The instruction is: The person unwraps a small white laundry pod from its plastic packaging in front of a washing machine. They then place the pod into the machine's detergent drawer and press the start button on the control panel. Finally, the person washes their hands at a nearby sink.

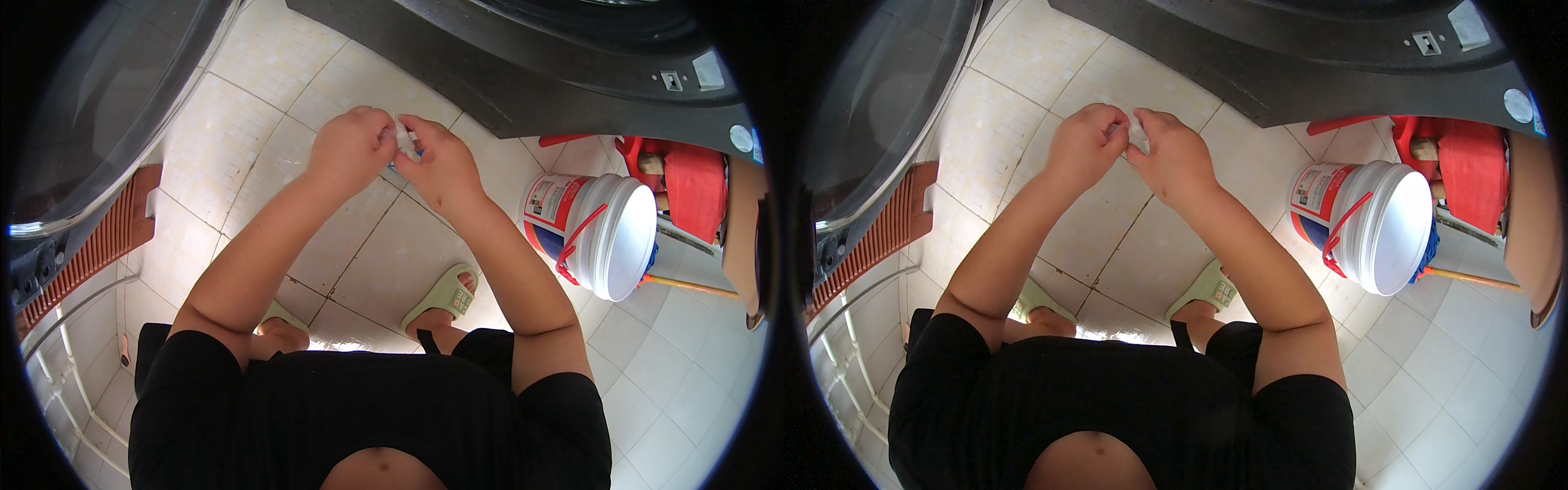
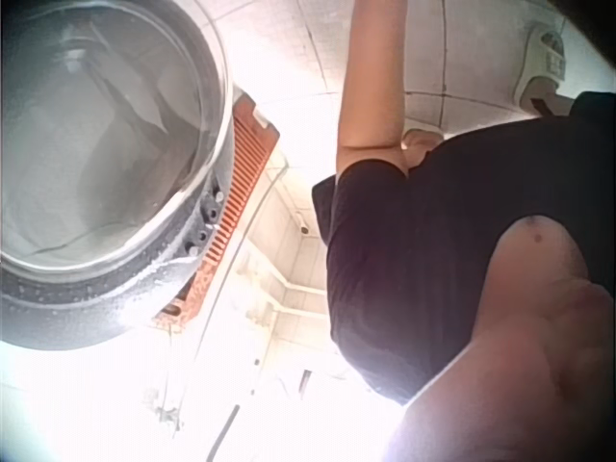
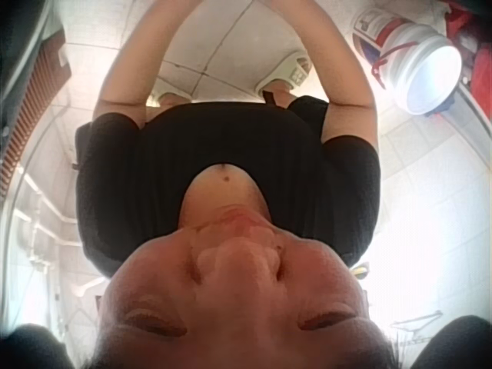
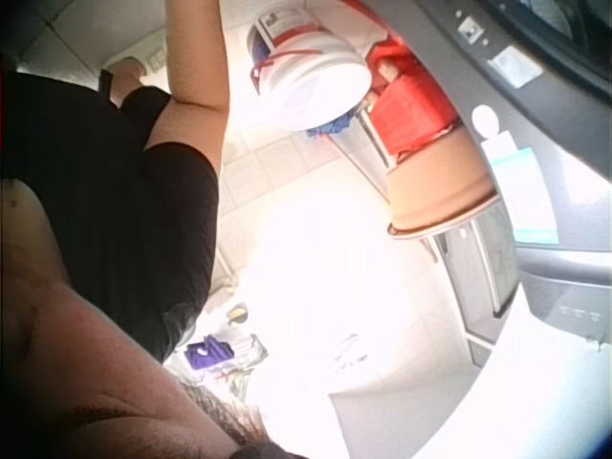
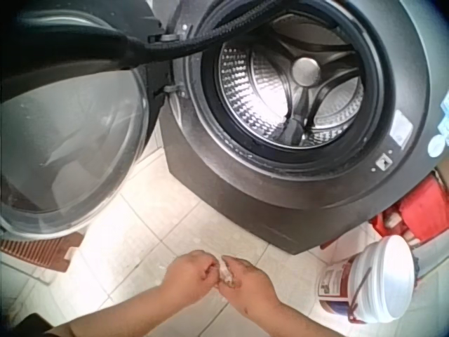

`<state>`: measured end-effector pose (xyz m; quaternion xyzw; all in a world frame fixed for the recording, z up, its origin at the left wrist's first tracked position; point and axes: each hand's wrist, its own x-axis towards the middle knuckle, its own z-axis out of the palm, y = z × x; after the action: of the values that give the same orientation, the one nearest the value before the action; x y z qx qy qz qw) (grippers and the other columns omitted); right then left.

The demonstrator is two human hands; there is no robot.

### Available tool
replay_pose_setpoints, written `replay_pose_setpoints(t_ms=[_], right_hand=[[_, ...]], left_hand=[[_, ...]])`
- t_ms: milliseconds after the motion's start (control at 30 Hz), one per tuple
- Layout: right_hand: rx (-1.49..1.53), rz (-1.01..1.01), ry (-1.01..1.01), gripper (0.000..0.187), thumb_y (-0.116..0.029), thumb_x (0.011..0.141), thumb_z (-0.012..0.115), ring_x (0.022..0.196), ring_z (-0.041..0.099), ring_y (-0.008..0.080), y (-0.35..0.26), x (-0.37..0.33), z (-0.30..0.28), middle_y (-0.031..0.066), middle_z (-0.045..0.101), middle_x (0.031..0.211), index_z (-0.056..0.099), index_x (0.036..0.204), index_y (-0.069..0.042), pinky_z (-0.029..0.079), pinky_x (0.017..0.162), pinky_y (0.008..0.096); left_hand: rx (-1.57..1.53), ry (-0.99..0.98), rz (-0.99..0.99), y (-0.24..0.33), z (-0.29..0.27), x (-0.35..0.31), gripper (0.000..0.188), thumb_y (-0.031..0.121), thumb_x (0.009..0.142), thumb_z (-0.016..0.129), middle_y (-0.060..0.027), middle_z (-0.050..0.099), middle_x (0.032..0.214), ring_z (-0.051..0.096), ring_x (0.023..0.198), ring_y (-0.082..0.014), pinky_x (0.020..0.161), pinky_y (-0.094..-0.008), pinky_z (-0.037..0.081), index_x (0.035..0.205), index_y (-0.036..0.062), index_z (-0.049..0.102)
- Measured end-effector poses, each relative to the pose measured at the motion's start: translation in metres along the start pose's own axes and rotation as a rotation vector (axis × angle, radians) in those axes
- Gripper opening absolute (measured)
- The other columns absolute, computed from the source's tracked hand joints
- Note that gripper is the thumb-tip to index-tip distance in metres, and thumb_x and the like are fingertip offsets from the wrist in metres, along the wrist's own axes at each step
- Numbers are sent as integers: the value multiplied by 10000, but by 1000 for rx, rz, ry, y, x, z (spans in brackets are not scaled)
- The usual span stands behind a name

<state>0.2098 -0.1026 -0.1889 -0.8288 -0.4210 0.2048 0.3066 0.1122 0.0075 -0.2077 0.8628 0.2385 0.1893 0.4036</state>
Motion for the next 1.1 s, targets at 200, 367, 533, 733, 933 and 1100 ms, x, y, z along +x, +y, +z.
replay_pose_setpoints(t_ms=[200, 367, 533, 733, 933, 1100], right_hand=[[154, -44, 93, 317, -105, 715, 636, 757, 588, 223, 1, 0, 5, 91, 596, 932, 586, 1024, -54, 481, 685, 291], [481, 110, -11, 318, -50, 707, 665, 711, 564, 121, -4, 7, 0, 66, 590, 892, 584, 1014, -30, 480, 647, 243], [1001, 247, -164, 352, -44, 743, 648, 744, 583, 140, 7, 11, -9, 90, 588, 889, 517, 1064, 21, 492, 648, 250], [1151, 275, -157, 304, -49, 766, 636, 767, 602, 162, 12, 15, -11, 99, 599, 912, 498, 1030, 15, 494, 659, 261], [1101, 310, -156, 205, -40, 797, 605, 796, 615, 184, 13, 13, -10, 90, 610, 903, 534, 988, -7, 497, 659, 256], [931, 253, -109, 185, -46, 795, 613, 772, 595, 146, 12, 10, -7, 70, 606, 878, 555, 965, -5, 491, 644, 247]], left_hand=[[-13, 80, -5, 3, -3, 1, 86, 88, 716, 579, -87, 585, 718, 562, 604, -193, 552, -282, 441, 774, 25, 579], [-301, 17, -146, -13, -3, 2, 75, 67, 746, 558, -14, 548, 691, 483, 604, -68, 539, -211, 397, 789, 7, 574], [-588, -104, -289, -20, -4, 4, 92, 82, 781, 534, 12, 541, 721, 452, 635, -39, 550, -183, 359, 831, 14, 570], [-810, -109, -377, -24, -5, 7, 121, 149, 823, 547, 30, 514, 698, 434, 612, -40, 539, -184, 341, 875, 41, 568], [-816, -74, -300, -15, -3, 9, 194, 214, 821, 604, 17, 533, 774, 453, 672, -51, 590, -194, 370, 906, 44, 568], [-906, -61, -346, -8, -6, 7, 186, 189, 808, 620, 4, 561, 776, 487, 713, -59, 630, -198, 399, 885, 26, 579]])
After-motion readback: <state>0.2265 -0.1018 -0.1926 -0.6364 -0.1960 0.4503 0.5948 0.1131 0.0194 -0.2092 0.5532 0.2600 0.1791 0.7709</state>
